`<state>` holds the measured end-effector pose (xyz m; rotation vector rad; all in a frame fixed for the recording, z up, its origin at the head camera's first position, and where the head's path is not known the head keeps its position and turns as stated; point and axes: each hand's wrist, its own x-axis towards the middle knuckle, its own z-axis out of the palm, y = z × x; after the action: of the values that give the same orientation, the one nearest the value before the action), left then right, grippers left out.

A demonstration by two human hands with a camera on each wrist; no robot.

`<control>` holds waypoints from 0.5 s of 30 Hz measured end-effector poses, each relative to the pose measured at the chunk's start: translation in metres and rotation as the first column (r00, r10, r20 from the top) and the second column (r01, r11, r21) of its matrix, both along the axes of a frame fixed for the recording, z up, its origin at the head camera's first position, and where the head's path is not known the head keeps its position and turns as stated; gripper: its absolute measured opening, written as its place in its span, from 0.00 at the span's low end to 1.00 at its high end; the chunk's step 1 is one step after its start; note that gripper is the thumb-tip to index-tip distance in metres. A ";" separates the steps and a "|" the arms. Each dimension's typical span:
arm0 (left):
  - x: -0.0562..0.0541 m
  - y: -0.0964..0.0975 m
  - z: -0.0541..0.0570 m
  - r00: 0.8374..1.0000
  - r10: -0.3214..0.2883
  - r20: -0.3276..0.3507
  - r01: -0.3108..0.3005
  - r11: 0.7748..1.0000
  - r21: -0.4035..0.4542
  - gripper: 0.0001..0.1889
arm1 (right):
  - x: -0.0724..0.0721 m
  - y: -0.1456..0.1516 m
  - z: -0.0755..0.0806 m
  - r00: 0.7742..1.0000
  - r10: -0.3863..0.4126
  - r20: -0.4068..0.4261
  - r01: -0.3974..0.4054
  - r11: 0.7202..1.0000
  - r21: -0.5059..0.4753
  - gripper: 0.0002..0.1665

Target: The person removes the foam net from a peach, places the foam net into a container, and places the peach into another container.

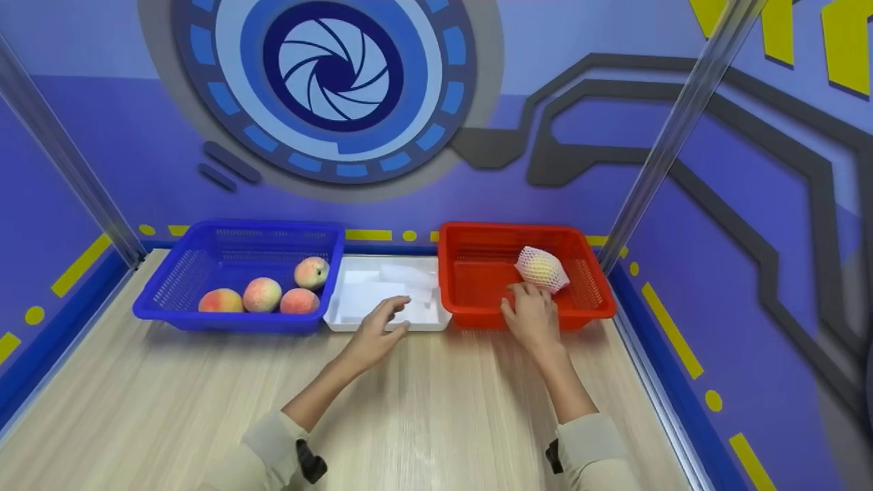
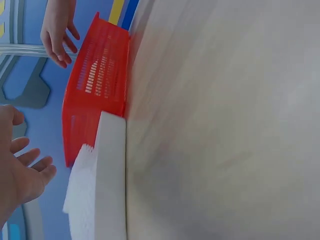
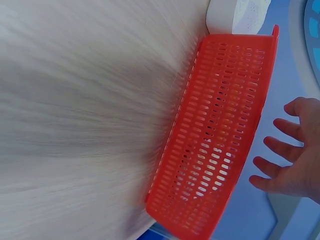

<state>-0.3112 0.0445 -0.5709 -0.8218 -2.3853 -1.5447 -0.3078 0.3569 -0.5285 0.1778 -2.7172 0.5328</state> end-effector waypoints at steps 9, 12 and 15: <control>-0.033 0.065 0.005 0.956 0.051 0.287 -0.101 0.982 0.160 0.26 | -0.001 0.003 0.004 0.999 -0.019 0.048 0.020 1.000 -0.009 0.20; -0.047 0.079 0.007 0.903 0.060 0.425 -0.169 0.960 0.223 0.31 | -0.004 0.004 0.007 0.997 -0.024 0.076 0.024 1.000 -0.005 0.20; -0.058 0.091 0.006 0.831 -0.011 0.556 -0.220 0.912 0.347 0.30 | -0.011 0.011 0.010 0.995 -0.036 0.089 0.036 0.999 0.004 0.20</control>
<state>-0.3693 0.1356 -0.5649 -0.1539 -2.2434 -2.3583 -0.3189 0.3681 -0.5182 0.1072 -2.8018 0.5399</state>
